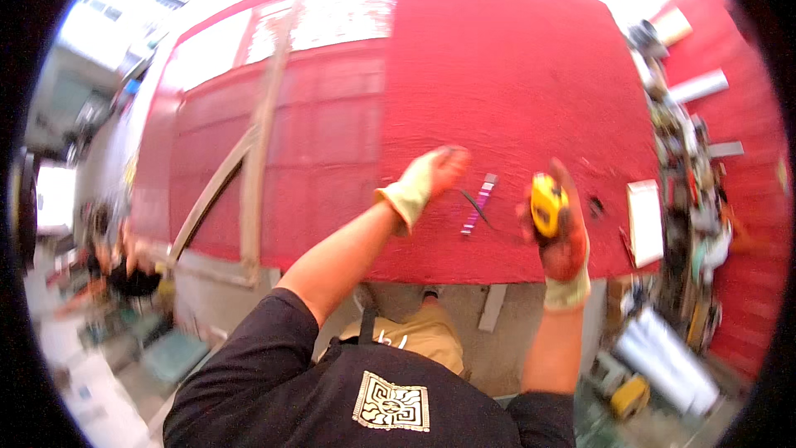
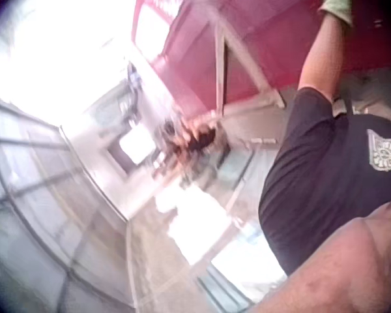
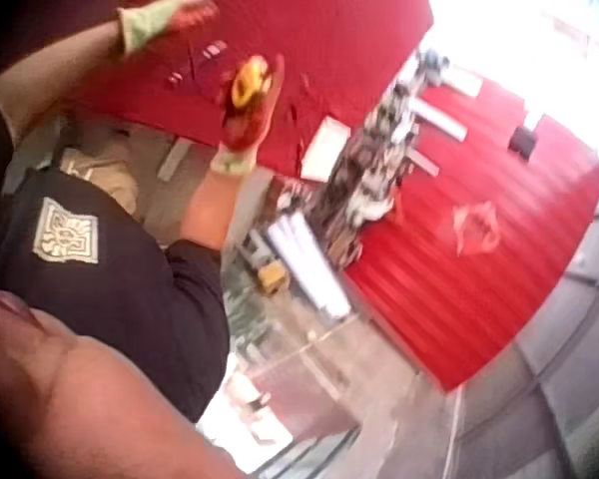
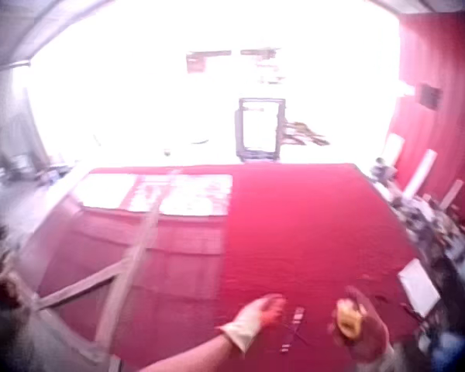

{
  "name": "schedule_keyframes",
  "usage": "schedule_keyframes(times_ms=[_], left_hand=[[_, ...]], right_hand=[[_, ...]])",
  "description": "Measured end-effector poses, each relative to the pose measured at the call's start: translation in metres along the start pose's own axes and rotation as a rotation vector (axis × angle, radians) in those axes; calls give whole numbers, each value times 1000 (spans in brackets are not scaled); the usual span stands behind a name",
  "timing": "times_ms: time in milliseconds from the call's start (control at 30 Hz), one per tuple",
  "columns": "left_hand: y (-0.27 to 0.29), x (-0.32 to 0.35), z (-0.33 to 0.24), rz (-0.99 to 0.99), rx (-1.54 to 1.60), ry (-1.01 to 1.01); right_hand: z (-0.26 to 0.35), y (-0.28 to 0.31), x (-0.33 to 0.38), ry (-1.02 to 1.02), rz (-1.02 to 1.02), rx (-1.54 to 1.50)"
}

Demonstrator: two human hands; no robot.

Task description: The person measures a large sheet of glass on a red table using a tape measure, marks it with a scribe tool guided by a wooden frame, and records measurements in a notebook.

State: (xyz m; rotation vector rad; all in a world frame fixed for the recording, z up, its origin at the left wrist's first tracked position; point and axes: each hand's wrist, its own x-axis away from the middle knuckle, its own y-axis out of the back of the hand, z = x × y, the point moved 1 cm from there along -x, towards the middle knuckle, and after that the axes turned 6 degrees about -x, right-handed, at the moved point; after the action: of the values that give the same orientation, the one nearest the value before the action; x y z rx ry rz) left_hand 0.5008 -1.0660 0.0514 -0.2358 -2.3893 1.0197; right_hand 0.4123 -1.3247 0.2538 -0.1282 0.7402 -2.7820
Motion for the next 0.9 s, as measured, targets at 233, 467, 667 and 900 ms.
schedule_keyframes(times_ms=[233,467,667,900], left_hand=[[-15,344,-97,203,-994,-45],[103,524,-85,-189,-816,-109],[138,559,-77,-210,-601,-268],[140,553,-105,-443,-784,-341]], right_hand=[[-112,-169,92,-433,266,409],[-191,-332,112,-598,695,520],[-220,-410,123,-752,793,304],[-227,-413,98,-834,686,388]])
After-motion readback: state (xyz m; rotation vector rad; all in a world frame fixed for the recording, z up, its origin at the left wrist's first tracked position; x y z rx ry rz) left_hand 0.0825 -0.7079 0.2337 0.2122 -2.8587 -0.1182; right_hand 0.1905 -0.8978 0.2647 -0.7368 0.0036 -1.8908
